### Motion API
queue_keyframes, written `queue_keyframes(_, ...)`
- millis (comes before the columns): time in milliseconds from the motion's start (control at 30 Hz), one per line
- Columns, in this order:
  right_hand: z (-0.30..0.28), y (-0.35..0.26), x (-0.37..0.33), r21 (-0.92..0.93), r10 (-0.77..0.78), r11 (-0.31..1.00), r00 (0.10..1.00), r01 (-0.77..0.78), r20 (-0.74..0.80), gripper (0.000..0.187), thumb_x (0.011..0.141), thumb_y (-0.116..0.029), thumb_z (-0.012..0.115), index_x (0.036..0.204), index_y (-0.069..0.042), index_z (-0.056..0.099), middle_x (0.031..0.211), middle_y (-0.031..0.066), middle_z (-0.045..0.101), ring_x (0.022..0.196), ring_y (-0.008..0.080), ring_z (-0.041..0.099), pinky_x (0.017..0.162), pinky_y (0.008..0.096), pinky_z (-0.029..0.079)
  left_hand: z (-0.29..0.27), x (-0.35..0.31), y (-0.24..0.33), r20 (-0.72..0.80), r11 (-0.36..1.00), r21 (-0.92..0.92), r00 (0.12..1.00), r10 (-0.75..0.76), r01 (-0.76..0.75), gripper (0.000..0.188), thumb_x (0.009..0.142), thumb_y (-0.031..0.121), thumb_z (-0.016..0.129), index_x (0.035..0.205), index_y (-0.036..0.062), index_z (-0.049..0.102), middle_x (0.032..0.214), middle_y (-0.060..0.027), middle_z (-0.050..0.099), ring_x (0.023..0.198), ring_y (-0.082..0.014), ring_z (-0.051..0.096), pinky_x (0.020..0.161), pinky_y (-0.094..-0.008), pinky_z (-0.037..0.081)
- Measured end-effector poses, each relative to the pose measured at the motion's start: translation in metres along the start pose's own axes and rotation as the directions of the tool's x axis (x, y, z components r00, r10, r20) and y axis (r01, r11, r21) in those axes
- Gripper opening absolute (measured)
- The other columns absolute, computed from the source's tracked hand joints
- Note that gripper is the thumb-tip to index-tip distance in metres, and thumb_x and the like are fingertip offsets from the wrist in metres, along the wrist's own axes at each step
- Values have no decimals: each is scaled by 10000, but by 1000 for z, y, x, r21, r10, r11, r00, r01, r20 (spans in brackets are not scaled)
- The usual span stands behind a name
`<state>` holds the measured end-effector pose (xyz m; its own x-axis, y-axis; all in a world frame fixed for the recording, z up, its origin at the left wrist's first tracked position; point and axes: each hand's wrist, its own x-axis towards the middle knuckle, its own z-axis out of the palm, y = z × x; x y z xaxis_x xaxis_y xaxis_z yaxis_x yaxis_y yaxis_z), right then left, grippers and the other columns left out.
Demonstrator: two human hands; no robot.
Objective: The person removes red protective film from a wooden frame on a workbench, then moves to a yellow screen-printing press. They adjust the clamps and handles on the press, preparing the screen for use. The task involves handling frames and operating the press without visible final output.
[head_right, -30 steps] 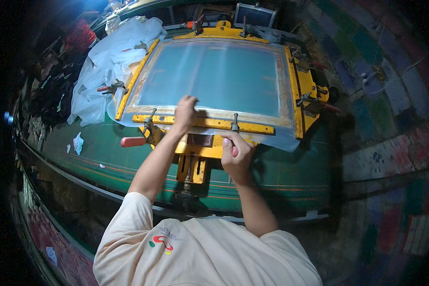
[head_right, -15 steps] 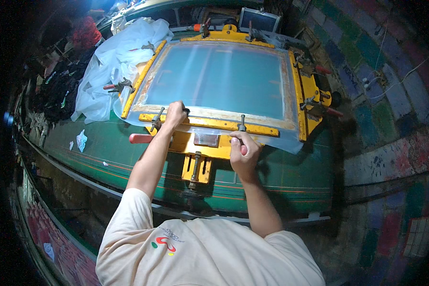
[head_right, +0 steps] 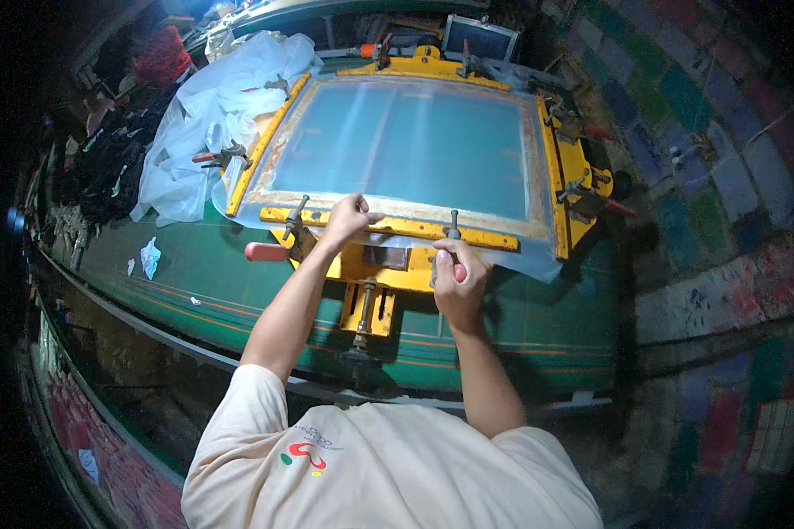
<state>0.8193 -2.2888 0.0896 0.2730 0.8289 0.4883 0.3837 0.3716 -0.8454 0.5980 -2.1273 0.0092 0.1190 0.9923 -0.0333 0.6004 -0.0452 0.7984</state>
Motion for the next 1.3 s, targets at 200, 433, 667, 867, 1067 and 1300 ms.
queue_keyframes(200, 0, -4, 1, 9, -4, 1000, 1000, 4, -6, 140, 878, -47, 568, 903, 23, 686, 693, 86, 625, 624, 163, 591, 603, 299, 449, 12, -9, -3, 194, 715, 545, 896, 400, -437, 357, 725, 293, 836, 1013, 126, 705, 1040, -90, 608, 1054, -303, 542, 886, -428, 490)
queue_keyframes(433, 0, -1, 0, 13, 4, 1000, 1000, -4, -8, 129, 874, -45, 576, 894, 19, 686, 700, 110, 649, 630, 201, 630, 621, 319, 477, 24, -10, -18, 222, 482, 688, 790, 572, -542, 351, 746, 264, 778, 1005, 83, 627, 1015, -86, 607, 976, -290, 546, 862, -413, 456)
queue_keyframes(667, 2, 0, -2, 24, 8, 1000, 1000, -8, -24, 120, 869, -44, 582, 890, 23, 679, 718, 121, 658, 654, 203, 646, 630, 319, 480, 9, 4, 10, 94, 478, 718, 751, 654, -506, 165, 845, 101, 622, 1005, 85, 587, 979, -89, 569, 964, -289, 530, 830, -418, 428)
queue_keyframes(867, 1, 0, -2, 32, 31, 999, 999, -31, -8, 135, 875, -61, 577, 888, 25, 680, 743, 130, 673, 670, 223, 655, 651, 330, 489, -23, 11, 71, -67, 505, 720, 676, 734, -476, 191, 857, 74, 624, 1042, 90, 580, 996, -78, 573, 959, -286, 517, 820, -424, 401)
queue_keyframes(1067, 6, 6, -4, 49, -8, 999, 998, 11, -56, 123, 902, -36, 569, 916, 9, 682, 690, -4, 559, 603, 70, 493, 553, 250, 380, -39, -45, 93, -53, 512, 728, 706, 706, -457, 176, 862, 89, 652, 1025, 93, 586, 987, -73, 571, 950, -279, 512, 807, -420, 368)
queue_keyframes(1300, 9, 15, -9, 51, 73, 996, 994, -68, -86, 133, 904, -51, 593, 954, 26, 689, 809, 145, 702, 723, 230, 678, 689, 340, 515, -31, -99, 75, 37, 563, 653, 764, 644, -506, 272, 825, 91, 685, 1083, 68, 600, 1019, -92, 592, 998, -289, 536, 843, -424, 390)
